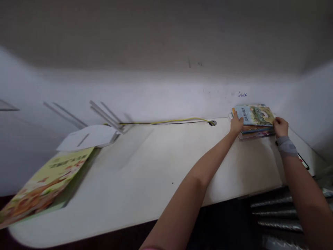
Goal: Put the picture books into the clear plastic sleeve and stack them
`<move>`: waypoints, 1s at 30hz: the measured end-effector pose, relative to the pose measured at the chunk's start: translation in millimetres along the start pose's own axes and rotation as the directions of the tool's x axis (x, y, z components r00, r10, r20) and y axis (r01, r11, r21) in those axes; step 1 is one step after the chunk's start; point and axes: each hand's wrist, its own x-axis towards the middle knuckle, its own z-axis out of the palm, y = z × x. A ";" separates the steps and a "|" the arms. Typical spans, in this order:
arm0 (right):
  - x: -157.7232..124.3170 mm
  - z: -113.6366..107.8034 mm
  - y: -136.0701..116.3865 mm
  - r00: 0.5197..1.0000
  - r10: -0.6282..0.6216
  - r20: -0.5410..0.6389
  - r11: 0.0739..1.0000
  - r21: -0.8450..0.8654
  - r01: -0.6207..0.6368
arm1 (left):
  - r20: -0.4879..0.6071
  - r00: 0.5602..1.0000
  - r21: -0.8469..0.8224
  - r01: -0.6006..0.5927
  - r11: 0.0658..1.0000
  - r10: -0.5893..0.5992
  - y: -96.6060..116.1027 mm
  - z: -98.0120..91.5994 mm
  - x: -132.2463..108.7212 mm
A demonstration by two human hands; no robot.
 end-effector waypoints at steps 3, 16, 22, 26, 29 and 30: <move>22.5 7.8 3.6 0.992 -0.105 0.070 0.958 -0.261 0.120 | -0.041 0.999 0.199 0.039 0.979 -0.031 -1.3 9.3 14.4; 44.1 28.5 13.5 0.948 -0.193 0.252 0.791 -0.532 0.302 | 0.050 0.996 0.299 0.055 0.953 -0.073 -14.6 19.8 32.0; -5.3 35.9 -31.5 0.849 -0.519 0.098 0.709 -0.505 0.492 | -0.038 0.990 0.387 -0.113 0.915 0.139 -19.4 -63.0 0.6; -92.4 74.1 -73.2 0.634 -0.706 0.316 0.520 -0.377 0.766 | -0.097 0.946 0.726 -0.145 0.672 0.310 -32.1 -168.5 -61.1; -173.5 101.9 -88.8 0.463 -0.670 0.580 0.388 -0.258 0.885 | -0.163 0.943 0.883 0.010 0.469 0.288 -47.1 -256.3 -117.8; -198.4 108.2 -89.1 0.409 -0.636 0.655 0.360 -0.217 0.907 | -0.211 0.947 0.906 0.096 0.413 0.243 -53.5 -283.7 -136.8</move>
